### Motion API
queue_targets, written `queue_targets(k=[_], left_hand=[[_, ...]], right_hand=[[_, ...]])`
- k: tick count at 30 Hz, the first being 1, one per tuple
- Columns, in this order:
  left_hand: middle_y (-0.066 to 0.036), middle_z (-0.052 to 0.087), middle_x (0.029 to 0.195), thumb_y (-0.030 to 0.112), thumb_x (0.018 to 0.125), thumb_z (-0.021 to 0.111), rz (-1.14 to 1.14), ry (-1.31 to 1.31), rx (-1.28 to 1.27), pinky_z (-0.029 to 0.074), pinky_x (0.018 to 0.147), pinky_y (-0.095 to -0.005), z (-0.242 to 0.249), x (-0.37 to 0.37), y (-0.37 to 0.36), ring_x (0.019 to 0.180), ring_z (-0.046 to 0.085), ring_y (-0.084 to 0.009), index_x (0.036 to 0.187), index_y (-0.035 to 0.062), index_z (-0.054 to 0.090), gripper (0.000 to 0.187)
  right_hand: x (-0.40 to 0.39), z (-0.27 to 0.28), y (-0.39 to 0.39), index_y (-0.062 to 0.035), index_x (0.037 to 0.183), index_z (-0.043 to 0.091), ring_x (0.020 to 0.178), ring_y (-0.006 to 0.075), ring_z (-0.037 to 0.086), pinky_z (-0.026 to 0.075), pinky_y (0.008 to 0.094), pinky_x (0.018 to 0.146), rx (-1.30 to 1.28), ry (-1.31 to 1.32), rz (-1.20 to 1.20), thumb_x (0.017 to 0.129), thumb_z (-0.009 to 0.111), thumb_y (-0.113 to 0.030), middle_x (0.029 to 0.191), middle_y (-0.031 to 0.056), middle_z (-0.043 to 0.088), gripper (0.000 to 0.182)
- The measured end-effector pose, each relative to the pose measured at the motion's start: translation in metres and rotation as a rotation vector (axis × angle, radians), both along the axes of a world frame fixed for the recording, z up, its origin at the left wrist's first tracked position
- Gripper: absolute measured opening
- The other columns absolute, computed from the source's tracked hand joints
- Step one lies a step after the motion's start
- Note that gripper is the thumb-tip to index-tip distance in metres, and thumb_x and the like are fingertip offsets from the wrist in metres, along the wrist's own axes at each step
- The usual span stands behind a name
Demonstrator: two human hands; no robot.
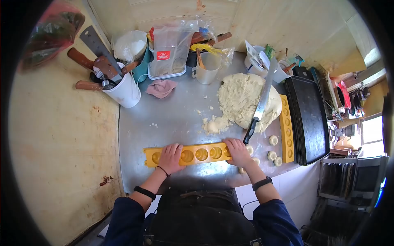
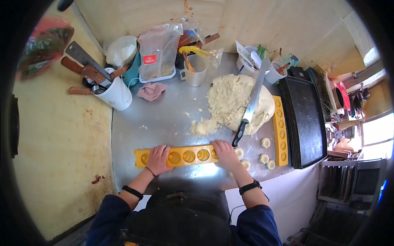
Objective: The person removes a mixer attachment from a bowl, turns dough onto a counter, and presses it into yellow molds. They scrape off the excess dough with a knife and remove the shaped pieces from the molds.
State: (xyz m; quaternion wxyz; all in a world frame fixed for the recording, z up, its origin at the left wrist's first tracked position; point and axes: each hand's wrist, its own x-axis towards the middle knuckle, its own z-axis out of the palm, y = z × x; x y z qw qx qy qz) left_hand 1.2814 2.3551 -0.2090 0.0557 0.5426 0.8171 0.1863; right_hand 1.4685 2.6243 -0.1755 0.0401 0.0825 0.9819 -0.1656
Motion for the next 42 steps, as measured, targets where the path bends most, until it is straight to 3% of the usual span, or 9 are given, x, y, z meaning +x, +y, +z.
queue_targets(k=[3, 19, 21, 28, 37, 39, 40, 41, 42], left_hand=[[-0.011, 0.05, 0.114, 0.039, 0.057, 0.079, -0.025, -0.032, -0.031, 0.037, 0.096, -0.0425, 0.005, -0.008, -0.002, 0.109, 0.048, -0.0291, 0.119, 0.0057, 0.047, 0.078], [-0.012, 0.049, 0.116, 0.04, 0.059, 0.079, -0.004, -0.066, -0.038, 0.036, 0.098, -0.0418, 0.003, -0.014, -0.01, 0.112, 0.048, -0.0294, 0.123, 0.0068, 0.047, 0.079], [-0.012, 0.048, 0.118, 0.043, 0.06, 0.079, -0.018, -0.07, -0.059, 0.035, 0.098, -0.0427, 0.002, -0.013, -0.007, 0.113, 0.047, -0.0304, 0.123, 0.0065, 0.047, 0.079], [-0.012, 0.048, 0.118, 0.043, 0.06, 0.078, -0.034, -0.105, -0.1, 0.035, 0.099, -0.0422, 0.001, -0.016, -0.005, 0.114, 0.046, -0.0301, 0.124, 0.0061, 0.047, 0.08], [-0.011, 0.049, 0.117, 0.044, 0.06, 0.077, -0.015, -0.095, -0.018, 0.034, 0.1, -0.0426, -0.002, -0.012, -0.005, 0.113, 0.047, -0.0283, 0.124, 0.0068, 0.047, 0.08], [-0.011, 0.05, 0.117, 0.045, 0.06, 0.077, -0.006, -0.09, -0.064, 0.034, 0.1, -0.0426, -0.001, -0.013, -0.004, 0.114, 0.047, -0.0277, 0.124, 0.0074, 0.046, 0.08], [-0.011, 0.05, 0.117, 0.045, 0.06, 0.077, -0.012, -0.084, -0.057, 0.034, 0.1, -0.0426, 0.0, -0.014, -0.004, 0.114, 0.047, -0.0277, 0.124, 0.0074, 0.046, 0.08], [-0.011, 0.05, 0.118, 0.045, 0.06, 0.077, -0.01, -0.085, -0.065, 0.034, 0.1, -0.0424, 0.0, -0.013, -0.004, 0.114, 0.047, -0.0276, 0.125, 0.0075, 0.046, 0.081], [-0.011, 0.05, 0.118, 0.045, 0.06, 0.077, -0.009, -0.085, -0.075, 0.034, 0.1, -0.0423, 0.0, -0.013, -0.004, 0.114, 0.047, -0.0274, 0.125, 0.0076, 0.046, 0.082]], right_hand=[[-0.001, -0.002, 0.002, -0.0066, 0.13, 0.042, 0.115, 0.0307, 0.046, 0.038, 0.0398, 0.1, -0.01, 0.02, 0.045, 0.057, 0.077, -0.019, 0.123, 0.0125, 0.047, 0.082], [-0.005, -0.005, 0.008, -0.0054, 0.134, 0.038, 0.117, 0.0335, 0.045, 0.038, 0.04, 0.101, -0.185, 0.017, 0.085, 0.062, 0.077, -0.023, 0.126, 0.0147, 0.046, 0.085], [-0.004, -0.003, 0.011, -0.0039, 0.133, 0.041, 0.118, 0.0317, 0.045, 0.039, 0.0395, 0.101, -0.147, 0.002, 0.083, 0.066, 0.074, -0.029, 0.125, 0.0142, 0.048, 0.078], [-0.005, -0.01, 0.023, -0.0041, 0.135, 0.038, 0.119, 0.0317, 0.044, 0.037, 0.0394, 0.102, -0.148, -0.023, 0.153, 0.067, 0.073, -0.032, 0.126, 0.0143, 0.047, 0.081], [0.004, -0.015, 0.021, -0.004, 0.134, 0.038, 0.113, 0.0362, 0.045, 0.038, 0.0431, 0.099, -0.088, 0.058, 0.14, 0.065, 0.075, -0.036, 0.12, 0.0153, 0.049, 0.084], [0.008, -0.006, 0.029, -0.0033, 0.13, 0.04, 0.112, 0.0346, 0.047, 0.038, 0.0445, 0.096, -0.006, 0.275, -0.018, 0.064, 0.076, -0.036, 0.115, 0.0145, 0.052, 0.082], [0.012, -0.006, 0.03, -0.0054, 0.129, 0.041, 0.109, 0.0342, 0.05, 0.039, 0.046, 0.095, 0.109, 0.293, -0.282, 0.064, 0.077, -0.035, 0.112, 0.0143, 0.054, 0.08], [0.01, -0.002, 0.033, -0.0054, 0.129, 0.041, 0.109, 0.0342, 0.05, 0.039, 0.046, 0.095, 0.114, 0.297, -0.287, 0.064, 0.077, -0.035, 0.112, 0.0143, 0.054, 0.08], [0.007, 0.002, 0.039, -0.0074, 0.131, 0.039, 0.109, 0.034, 0.051, 0.039, 0.0462, 0.094, 0.087, 0.25, -0.576, 0.065, 0.076, -0.035, 0.114, 0.0149, 0.054, 0.081]])
